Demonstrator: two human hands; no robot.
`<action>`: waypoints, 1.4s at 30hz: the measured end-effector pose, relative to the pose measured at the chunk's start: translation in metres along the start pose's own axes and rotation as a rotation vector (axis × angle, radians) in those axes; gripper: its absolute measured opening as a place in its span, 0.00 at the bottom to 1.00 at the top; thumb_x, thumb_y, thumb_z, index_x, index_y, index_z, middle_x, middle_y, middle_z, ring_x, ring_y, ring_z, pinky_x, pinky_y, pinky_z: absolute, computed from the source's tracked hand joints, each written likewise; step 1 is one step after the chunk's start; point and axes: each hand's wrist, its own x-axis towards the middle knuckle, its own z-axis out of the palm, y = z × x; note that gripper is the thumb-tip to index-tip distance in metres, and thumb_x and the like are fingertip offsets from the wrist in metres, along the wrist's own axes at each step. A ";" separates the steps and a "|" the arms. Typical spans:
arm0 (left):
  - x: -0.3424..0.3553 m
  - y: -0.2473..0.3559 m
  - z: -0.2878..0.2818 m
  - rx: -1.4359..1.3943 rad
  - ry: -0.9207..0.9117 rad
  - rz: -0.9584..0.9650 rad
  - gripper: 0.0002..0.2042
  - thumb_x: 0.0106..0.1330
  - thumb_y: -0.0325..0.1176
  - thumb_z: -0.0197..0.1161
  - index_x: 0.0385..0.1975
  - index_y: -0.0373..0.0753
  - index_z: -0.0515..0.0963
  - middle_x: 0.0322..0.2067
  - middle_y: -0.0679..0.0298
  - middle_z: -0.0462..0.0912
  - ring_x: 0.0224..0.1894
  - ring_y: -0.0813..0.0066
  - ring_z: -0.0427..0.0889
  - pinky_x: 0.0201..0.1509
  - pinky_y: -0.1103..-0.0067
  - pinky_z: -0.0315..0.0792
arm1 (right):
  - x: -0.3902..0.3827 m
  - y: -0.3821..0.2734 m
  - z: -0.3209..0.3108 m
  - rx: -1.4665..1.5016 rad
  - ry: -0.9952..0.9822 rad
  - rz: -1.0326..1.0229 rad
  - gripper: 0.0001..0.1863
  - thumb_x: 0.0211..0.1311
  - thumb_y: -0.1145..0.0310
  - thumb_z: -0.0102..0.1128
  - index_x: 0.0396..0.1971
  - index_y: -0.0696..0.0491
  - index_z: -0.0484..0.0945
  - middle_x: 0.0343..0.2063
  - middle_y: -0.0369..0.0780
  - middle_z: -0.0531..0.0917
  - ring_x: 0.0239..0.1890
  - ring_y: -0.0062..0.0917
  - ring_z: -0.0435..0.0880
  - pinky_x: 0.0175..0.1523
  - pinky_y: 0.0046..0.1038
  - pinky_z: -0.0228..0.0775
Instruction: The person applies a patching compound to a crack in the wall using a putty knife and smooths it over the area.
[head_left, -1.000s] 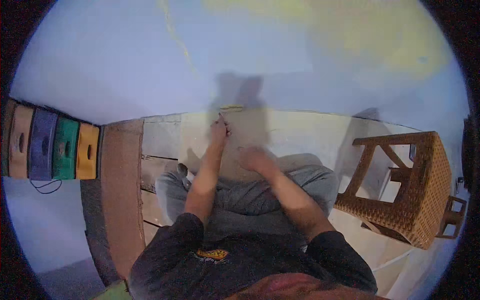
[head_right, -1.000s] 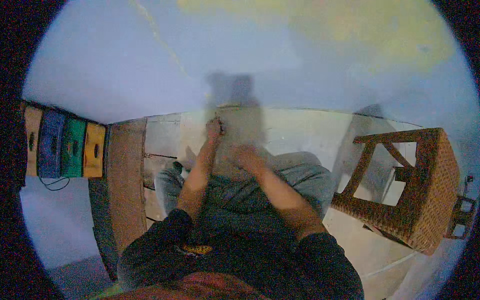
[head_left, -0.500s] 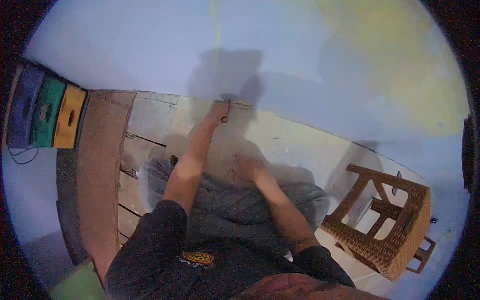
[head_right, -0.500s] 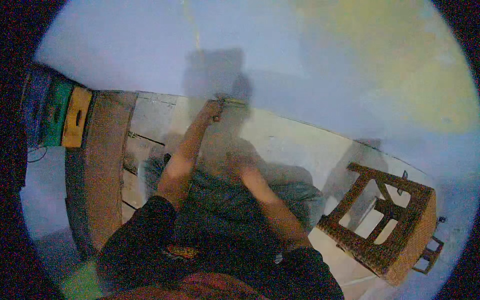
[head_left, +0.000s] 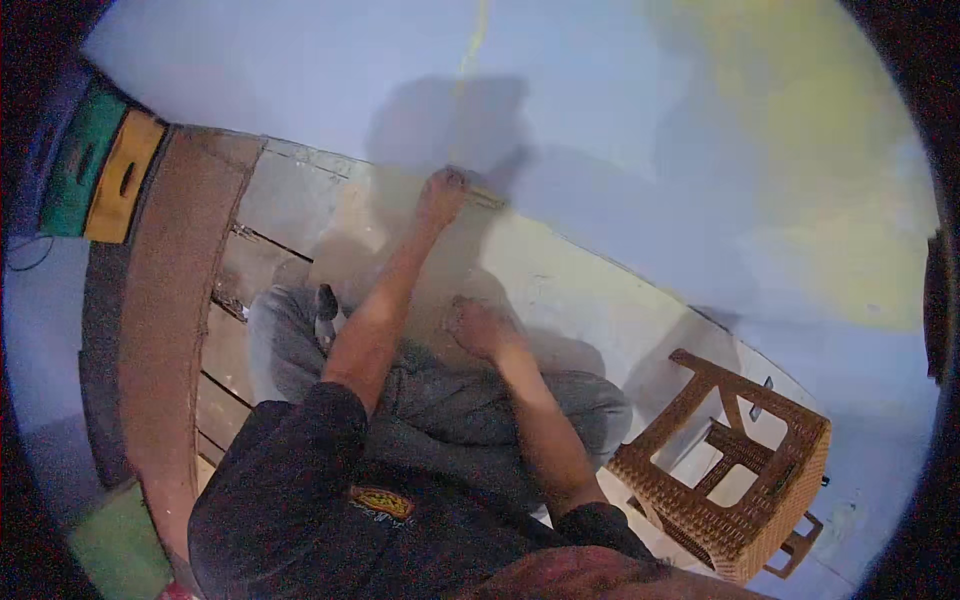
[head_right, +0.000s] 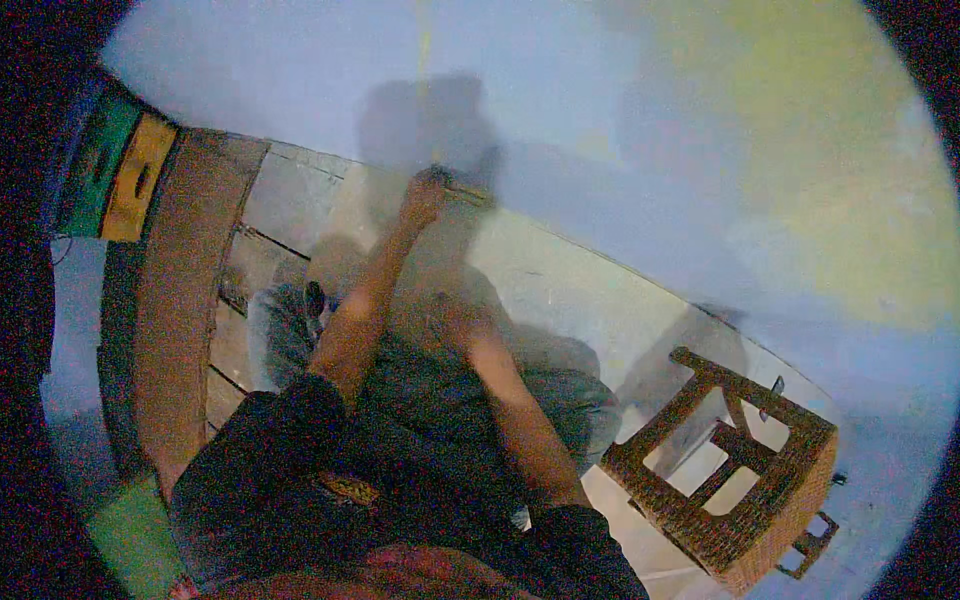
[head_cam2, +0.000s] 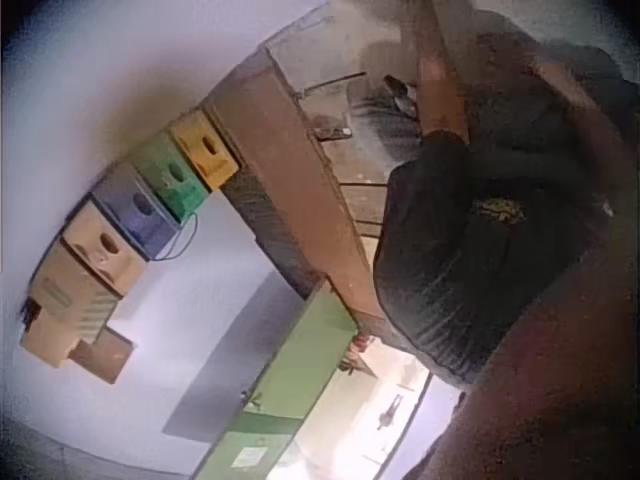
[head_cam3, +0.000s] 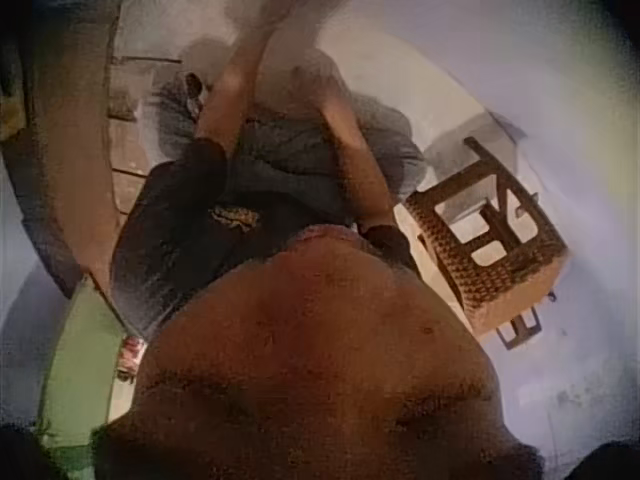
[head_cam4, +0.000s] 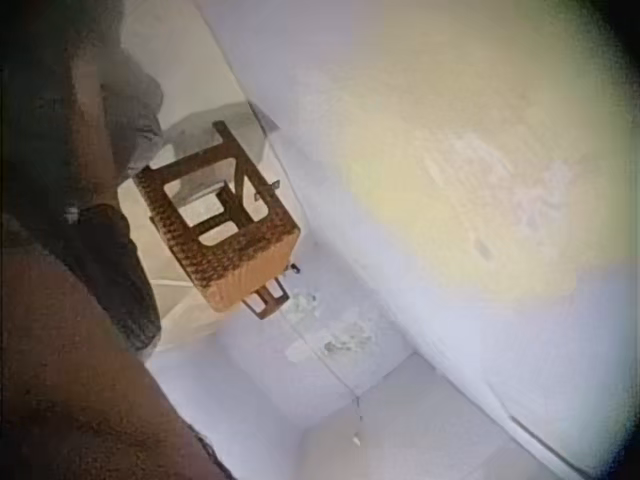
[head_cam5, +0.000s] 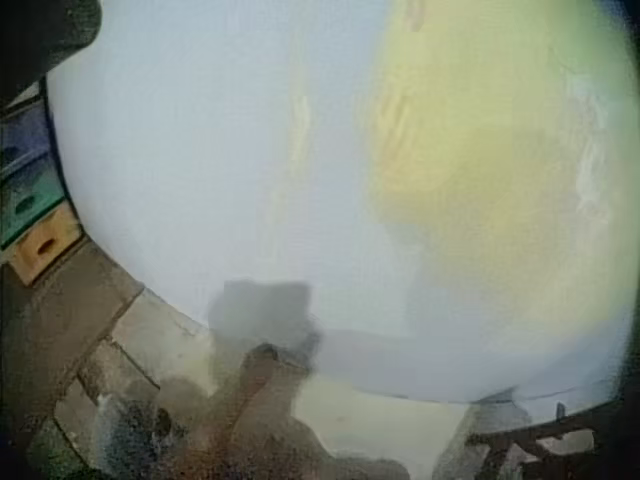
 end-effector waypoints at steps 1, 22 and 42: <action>0.005 0.015 -0.008 -0.102 0.033 0.001 0.15 0.68 0.35 0.50 0.48 0.35 0.75 0.50 0.55 0.78 0.55 0.57 0.75 0.58 0.62 0.69 | 0.002 0.008 0.003 -0.009 0.024 0.002 0.29 0.65 0.45 0.51 0.56 0.53 0.73 0.49 0.53 0.80 0.52 0.51 0.78 0.57 0.50 0.69; 0.021 -0.032 -0.048 -0.654 -0.500 -0.427 0.04 0.66 0.28 0.53 0.29 0.38 0.69 0.17 0.62 0.68 0.16 0.76 0.65 0.15 0.73 0.59 | 0.041 0.010 0.040 0.043 0.018 -0.052 0.32 0.64 0.43 0.51 0.57 0.54 0.72 0.53 0.51 0.78 0.55 0.48 0.77 0.61 0.47 0.66; 0.015 0.025 -0.029 -0.286 -0.590 -0.287 0.18 0.68 0.33 0.53 0.55 0.33 0.71 0.40 0.49 0.81 0.44 0.62 0.80 0.47 0.62 0.74 | 0.019 0.006 -0.009 0.080 -0.201 0.135 0.31 0.65 0.43 0.51 0.60 0.50 0.72 0.58 0.48 0.75 0.58 0.46 0.75 0.62 0.47 0.66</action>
